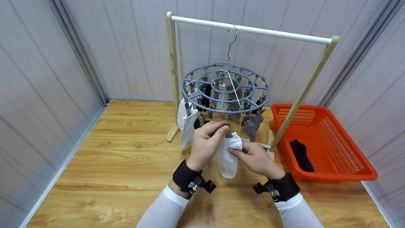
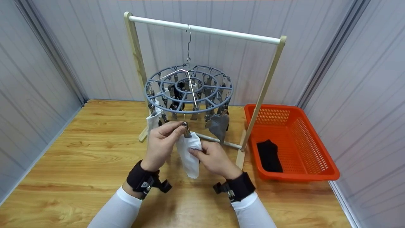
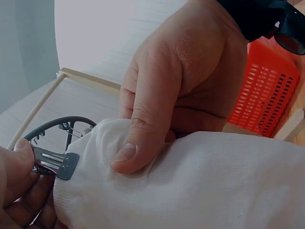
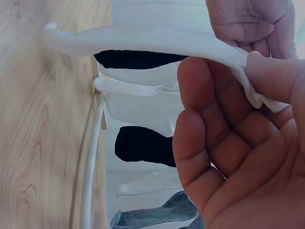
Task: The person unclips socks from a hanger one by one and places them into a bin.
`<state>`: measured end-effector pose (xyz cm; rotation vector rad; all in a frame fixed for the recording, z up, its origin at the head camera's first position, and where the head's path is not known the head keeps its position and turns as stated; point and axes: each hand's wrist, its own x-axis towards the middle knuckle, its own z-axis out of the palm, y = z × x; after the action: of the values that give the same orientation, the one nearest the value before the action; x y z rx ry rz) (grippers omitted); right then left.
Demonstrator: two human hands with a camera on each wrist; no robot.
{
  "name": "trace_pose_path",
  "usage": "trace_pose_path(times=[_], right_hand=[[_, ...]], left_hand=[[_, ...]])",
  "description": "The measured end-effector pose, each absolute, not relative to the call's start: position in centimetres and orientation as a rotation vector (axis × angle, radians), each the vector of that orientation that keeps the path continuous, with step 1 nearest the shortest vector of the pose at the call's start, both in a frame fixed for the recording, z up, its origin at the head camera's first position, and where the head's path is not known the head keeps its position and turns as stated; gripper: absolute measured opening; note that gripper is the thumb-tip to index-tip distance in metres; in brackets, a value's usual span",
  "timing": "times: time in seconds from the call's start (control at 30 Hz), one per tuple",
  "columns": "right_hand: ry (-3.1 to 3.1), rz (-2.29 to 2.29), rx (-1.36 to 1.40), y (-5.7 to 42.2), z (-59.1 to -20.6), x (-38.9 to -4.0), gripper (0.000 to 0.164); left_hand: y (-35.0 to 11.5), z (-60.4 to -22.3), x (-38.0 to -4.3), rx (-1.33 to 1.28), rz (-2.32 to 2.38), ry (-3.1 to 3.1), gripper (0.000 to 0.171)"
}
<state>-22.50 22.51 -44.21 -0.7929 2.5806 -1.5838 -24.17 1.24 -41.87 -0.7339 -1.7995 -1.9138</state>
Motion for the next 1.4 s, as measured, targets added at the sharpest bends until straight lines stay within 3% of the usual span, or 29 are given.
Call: trace_pose_path(times=[0.73,1.03,1.4], right_hand=[[2.649,-1.484,-0.807,23.6,-43.6,-22.7,0.025],[2.713,-1.339,-0.798,24.4,-43.2,-22.6,0.013],[2.771,-1.265,-0.746,26.1,-42.3,-22.5,0.014]], left_hand=[[1.3,-42.1,-24.4,-0.755,-1.882,-1.738,0.018],[1.1,-42.2,-24.3,-0.727,-1.846,-1.754,0.018],[1.3,-42.1,-24.4,-0.734,-1.854,-1.744,0.017]])
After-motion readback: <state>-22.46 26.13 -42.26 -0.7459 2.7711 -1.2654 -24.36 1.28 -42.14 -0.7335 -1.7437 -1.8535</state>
